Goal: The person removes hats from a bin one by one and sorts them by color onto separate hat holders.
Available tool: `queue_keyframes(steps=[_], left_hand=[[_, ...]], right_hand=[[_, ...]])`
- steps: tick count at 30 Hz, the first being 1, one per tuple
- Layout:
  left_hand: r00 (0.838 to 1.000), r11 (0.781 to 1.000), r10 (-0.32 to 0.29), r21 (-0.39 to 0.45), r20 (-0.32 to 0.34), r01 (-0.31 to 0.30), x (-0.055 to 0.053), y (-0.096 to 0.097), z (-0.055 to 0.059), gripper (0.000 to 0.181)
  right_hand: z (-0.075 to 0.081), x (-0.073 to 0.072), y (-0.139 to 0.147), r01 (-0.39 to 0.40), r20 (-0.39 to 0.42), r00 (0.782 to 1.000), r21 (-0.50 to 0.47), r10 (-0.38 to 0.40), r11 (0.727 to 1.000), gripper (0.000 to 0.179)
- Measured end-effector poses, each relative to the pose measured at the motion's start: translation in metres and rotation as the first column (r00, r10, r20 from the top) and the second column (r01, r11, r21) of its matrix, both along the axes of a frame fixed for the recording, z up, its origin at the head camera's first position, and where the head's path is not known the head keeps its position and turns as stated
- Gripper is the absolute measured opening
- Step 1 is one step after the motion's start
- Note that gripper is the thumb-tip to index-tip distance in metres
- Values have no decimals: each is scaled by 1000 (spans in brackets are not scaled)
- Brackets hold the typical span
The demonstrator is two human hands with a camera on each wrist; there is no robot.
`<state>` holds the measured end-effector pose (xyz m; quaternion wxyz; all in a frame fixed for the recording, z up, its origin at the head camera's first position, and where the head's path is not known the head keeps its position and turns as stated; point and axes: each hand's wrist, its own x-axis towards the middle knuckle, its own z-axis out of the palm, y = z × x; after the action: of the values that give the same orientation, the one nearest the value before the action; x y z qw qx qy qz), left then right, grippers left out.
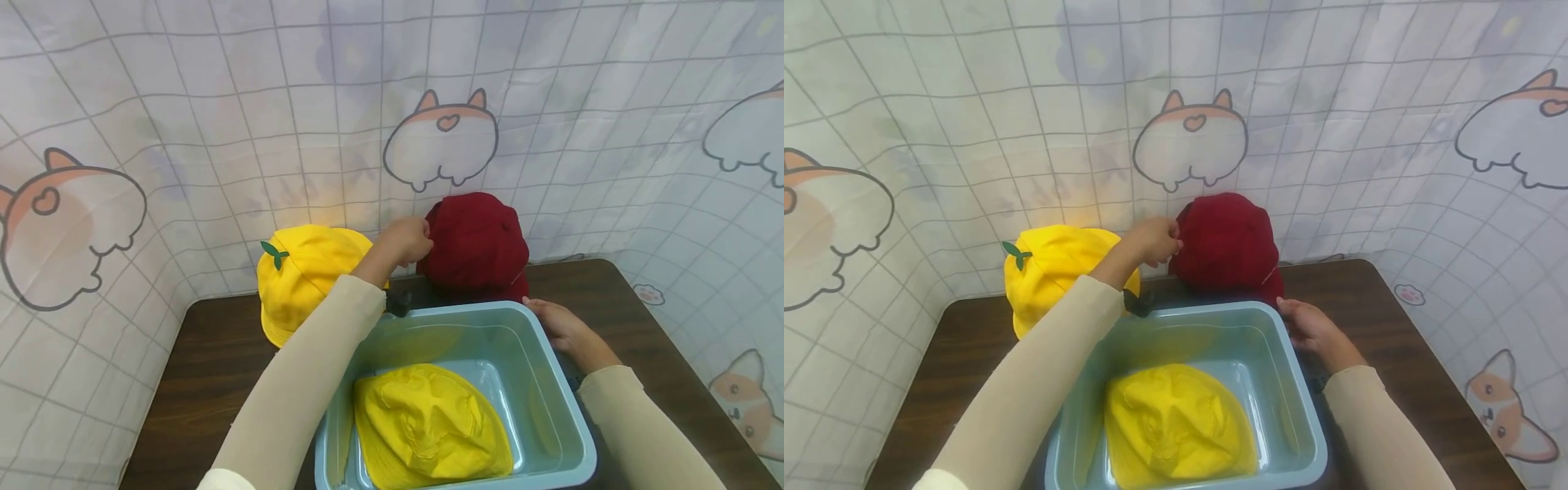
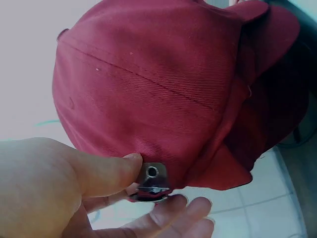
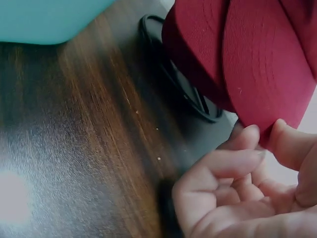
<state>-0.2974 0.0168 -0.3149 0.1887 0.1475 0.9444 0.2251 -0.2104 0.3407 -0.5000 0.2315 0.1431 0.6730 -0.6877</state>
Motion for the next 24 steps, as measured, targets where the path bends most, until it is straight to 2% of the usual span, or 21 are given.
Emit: queue_keyframes(steps=[4,6,9,12,15,19,22,24], left_hand=[[997,1000,10,16,-72,-8,9,-1,5,25],[996,999,18,29,-92,-15,16,-3,11,35],[991,1000,20,20,-130,-18,28,-10,25,45],[984,1000,8,-5,-178,-9,43,-20,42,47],[974,1000,-12,-21,-228,7,61,-32,53,45],[956,998,-61,-24,-288,57,87,-51,62,42],[941,997,-82,-19,-327,80,104,-69,65,40],[934,996,-89,-14,-346,89,115,-83,65,39]], right_hand=[[10,2,0,-17,-11,1000,129,19,992,40],[17,3,2,-15,-27,999,218,21,976,47],[28,4,6,41,-50,998,293,-28,955,56],[47,4,10,130,-79,991,309,-111,942,61],[71,4,11,196,-137,978,318,-159,928,56],[107,9,2,263,-231,952,296,-198,918,34],[134,15,-12,289,-310,930,284,-197,914,34],[150,21,-22,278,-367,916,294,-161,915,39]])
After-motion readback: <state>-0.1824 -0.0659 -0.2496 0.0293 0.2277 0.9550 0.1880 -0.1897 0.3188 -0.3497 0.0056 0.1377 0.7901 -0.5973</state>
